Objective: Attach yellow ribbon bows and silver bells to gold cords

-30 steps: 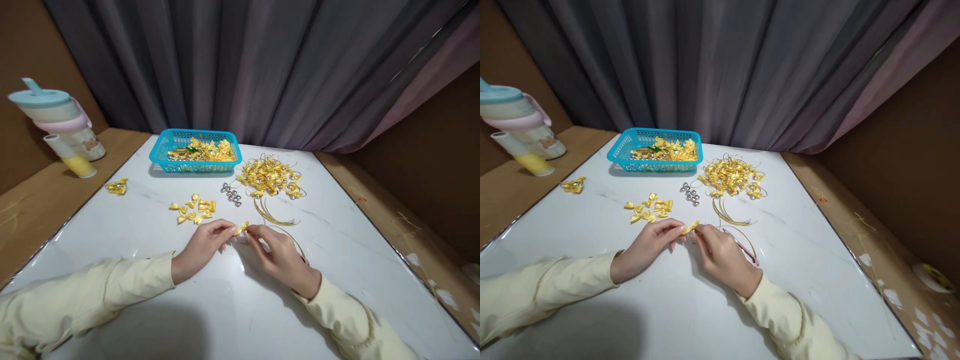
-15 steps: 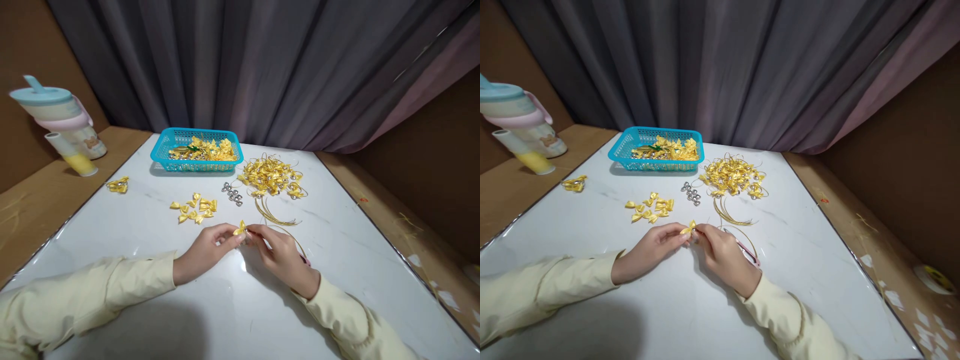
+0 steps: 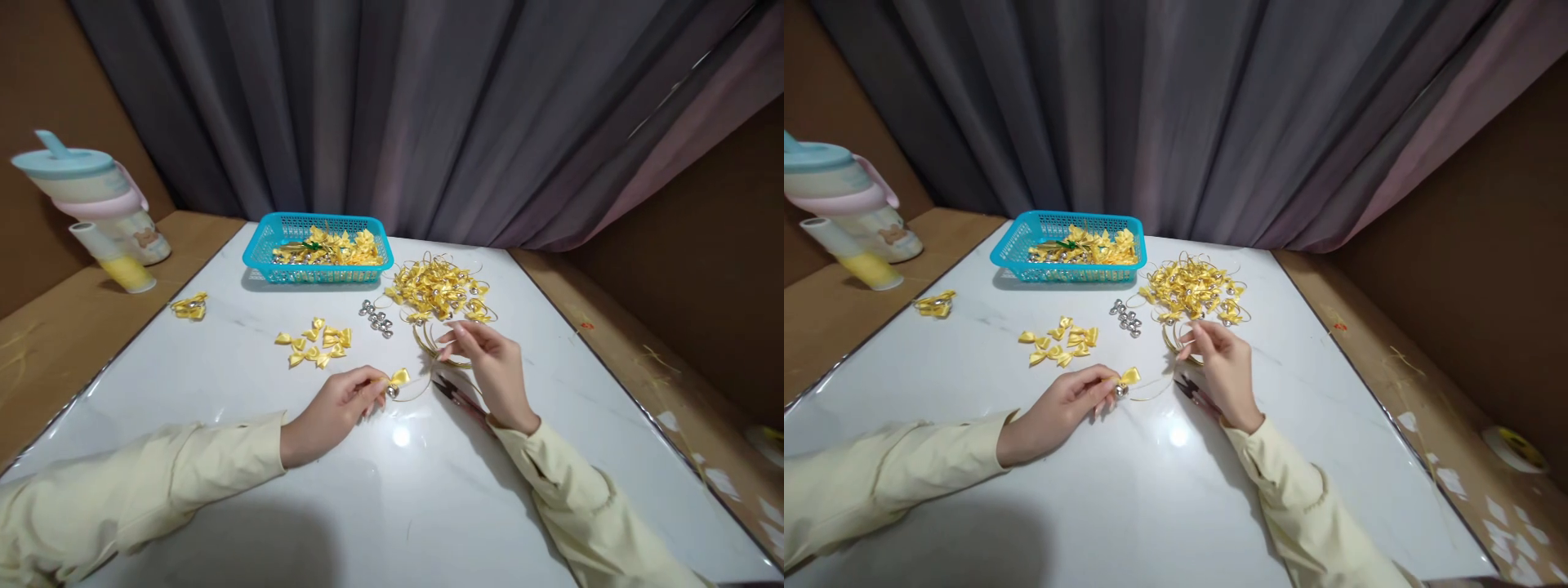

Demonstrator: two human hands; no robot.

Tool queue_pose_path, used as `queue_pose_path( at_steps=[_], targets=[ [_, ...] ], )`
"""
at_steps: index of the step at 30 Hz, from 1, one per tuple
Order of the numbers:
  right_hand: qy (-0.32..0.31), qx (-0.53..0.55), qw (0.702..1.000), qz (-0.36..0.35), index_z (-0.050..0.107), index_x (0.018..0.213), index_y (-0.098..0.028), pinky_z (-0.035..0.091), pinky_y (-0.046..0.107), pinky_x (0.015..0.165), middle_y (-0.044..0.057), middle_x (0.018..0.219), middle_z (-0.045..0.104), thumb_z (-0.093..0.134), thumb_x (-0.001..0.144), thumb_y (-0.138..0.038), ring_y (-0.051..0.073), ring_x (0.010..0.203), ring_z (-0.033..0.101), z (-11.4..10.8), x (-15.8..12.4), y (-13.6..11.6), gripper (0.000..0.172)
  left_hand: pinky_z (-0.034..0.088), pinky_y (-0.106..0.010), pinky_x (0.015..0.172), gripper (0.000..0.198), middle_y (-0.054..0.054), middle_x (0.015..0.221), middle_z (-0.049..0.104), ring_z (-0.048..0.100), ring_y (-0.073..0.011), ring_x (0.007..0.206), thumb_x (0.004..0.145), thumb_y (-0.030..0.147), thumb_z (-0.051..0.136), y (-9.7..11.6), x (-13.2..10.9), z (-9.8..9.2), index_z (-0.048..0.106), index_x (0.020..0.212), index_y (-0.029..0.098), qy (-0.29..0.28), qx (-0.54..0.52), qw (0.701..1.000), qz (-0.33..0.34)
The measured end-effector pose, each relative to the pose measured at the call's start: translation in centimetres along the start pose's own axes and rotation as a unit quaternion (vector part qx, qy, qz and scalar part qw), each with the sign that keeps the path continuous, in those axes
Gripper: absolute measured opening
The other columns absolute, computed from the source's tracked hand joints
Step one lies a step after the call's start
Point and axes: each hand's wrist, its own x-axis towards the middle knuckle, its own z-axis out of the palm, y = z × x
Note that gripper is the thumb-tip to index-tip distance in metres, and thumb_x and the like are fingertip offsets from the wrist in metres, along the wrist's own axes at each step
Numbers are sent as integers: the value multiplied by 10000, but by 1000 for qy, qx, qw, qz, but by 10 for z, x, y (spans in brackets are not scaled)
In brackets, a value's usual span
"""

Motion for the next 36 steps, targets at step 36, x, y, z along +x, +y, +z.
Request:
queue_pose_path(
  at_steps=[36],
  targets=[
    [-28, 187, 961, 202, 578, 742, -116, 299, 125, 292, -43, 529, 466, 518, 657, -57, 17, 339, 264, -29, 43, 25, 119, 337, -218, 495, 321, -11, 606, 549, 419, -86, 508, 863, 405, 460, 6, -7, 2, 596, 747, 139, -153, 25, 988, -1]
  ],
)
